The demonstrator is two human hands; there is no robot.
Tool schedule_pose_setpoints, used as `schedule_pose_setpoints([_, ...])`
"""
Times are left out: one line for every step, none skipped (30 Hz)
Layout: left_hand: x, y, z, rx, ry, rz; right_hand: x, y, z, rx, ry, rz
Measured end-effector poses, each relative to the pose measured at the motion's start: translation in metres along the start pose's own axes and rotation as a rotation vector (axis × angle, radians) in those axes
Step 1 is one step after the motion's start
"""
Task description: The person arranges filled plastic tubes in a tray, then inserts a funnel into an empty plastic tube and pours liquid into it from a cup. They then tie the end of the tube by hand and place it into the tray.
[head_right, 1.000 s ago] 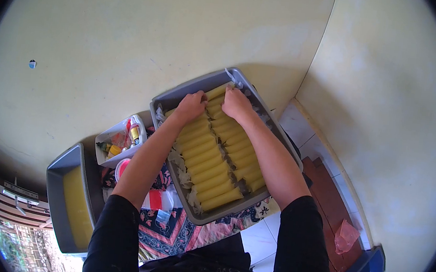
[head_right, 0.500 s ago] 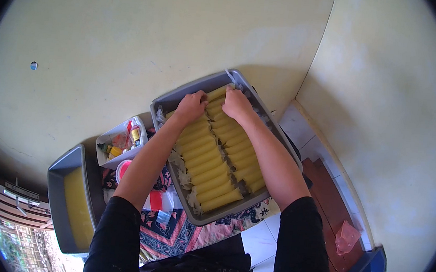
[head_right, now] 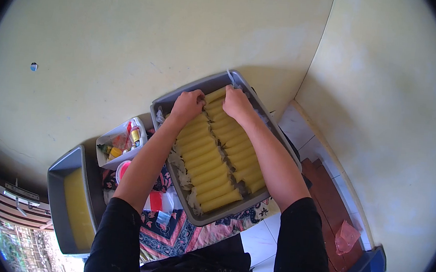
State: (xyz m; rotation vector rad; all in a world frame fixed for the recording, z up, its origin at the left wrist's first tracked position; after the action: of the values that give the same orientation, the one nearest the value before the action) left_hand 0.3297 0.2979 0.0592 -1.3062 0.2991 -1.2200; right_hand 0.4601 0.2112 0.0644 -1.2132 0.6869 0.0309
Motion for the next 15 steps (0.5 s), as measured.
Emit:
schedule_pose_setpoints([0.004, -0.004, -0.002, 0.003, 0.002, 0.001, 0.000, -0.001, 0.000, 0.003, -0.002, 0.000])
schedule_pose_setpoints([0.007, -0.005, -0.004, -0.041, -0.020, 0.031, 0.002, 0.001, 0.000, -0.036, 0.030, -0.013])
schedule_pose_setpoints([0.008, -0.007, -0.004, -0.082, -0.041, 0.062, 0.002, 0.002, 0.002, -0.074, 0.060, -0.025])
schedule_pose_setpoints([0.009, -0.009, -0.003, -0.079, -0.040, 0.067, 0.000, 0.000, 0.003, -0.070, 0.057, -0.022])
schedule_pose_setpoints([0.012, -0.012, -0.003, -0.051, -0.031, 0.069, -0.001, -0.003, 0.002, -0.046, 0.048, -0.032])
schedule_pose_setpoints([0.014, -0.011, -0.003, -0.027, -0.021, 0.068, 0.000, -0.004, 0.000, -0.024, 0.043, -0.044])
schedule_pose_setpoints([0.014, -0.010, -0.003, -0.034, -0.018, 0.066, 0.004, -0.003, -0.001, -0.025, 0.051, -0.044])
schedule_pose_setpoints([0.015, -0.013, -0.002, 0.005, 0.002, 0.044, 0.004, -0.003, 0.000, -0.018, 0.017, -0.019])
schedule_pose_setpoints([0.019, -0.022, -0.002, 0.049, 0.021, 0.025, -0.002, -0.007, 0.001, -0.009, -0.023, 0.005])
schedule_pose_setpoints([0.021, -0.028, -0.003, 0.055, 0.021, 0.027, -0.005, -0.010, 0.000, -0.006, -0.029, 0.005])
schedule_pose_setpoints([0.024, -0.035, -0.005, 0.072, 0.029, 0.013, -0.009, -0.014, -0.002, 0.021, -0.044, -0.007])
schedule_pose_setpoints([0.030, -0.045, -0.010, 0.087, 0.037, -0.004, -0.014, -0.020, -0.006, 0.047, -0.058, -0.020])
schedule_pose_setpoints([0.038, -0.054, -0.016, 0.089, 0.035, -0.003, -0.019, -0.024, -0.009, 0.046, -0.061, -0.020])
schedule_pose_setpoints([0.045, -0.064, -0.024, 0.092, 0.028, -0.047, -0.025, -0.025, -0.012, 0.017, -0.075, -0.025])
schedule_pose_setpoints([0.051, -0.072, -0.031, 0.096, 0.022, -0.089, -0.033, -0.027, -0.016, -0.010, -0.090, -0.030])
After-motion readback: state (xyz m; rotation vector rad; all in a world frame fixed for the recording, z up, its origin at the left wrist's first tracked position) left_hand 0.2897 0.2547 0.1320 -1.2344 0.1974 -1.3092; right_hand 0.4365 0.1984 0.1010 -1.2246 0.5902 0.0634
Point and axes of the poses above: each hand's wrist, its own z-axis towards the middle knuckle, its own y-axis out of the palm, x = y × z, the point moved 8 cm from there along z, towards the middle knuckle, and after that the axes turned 8 degrees about y, right-handed, at the moved point
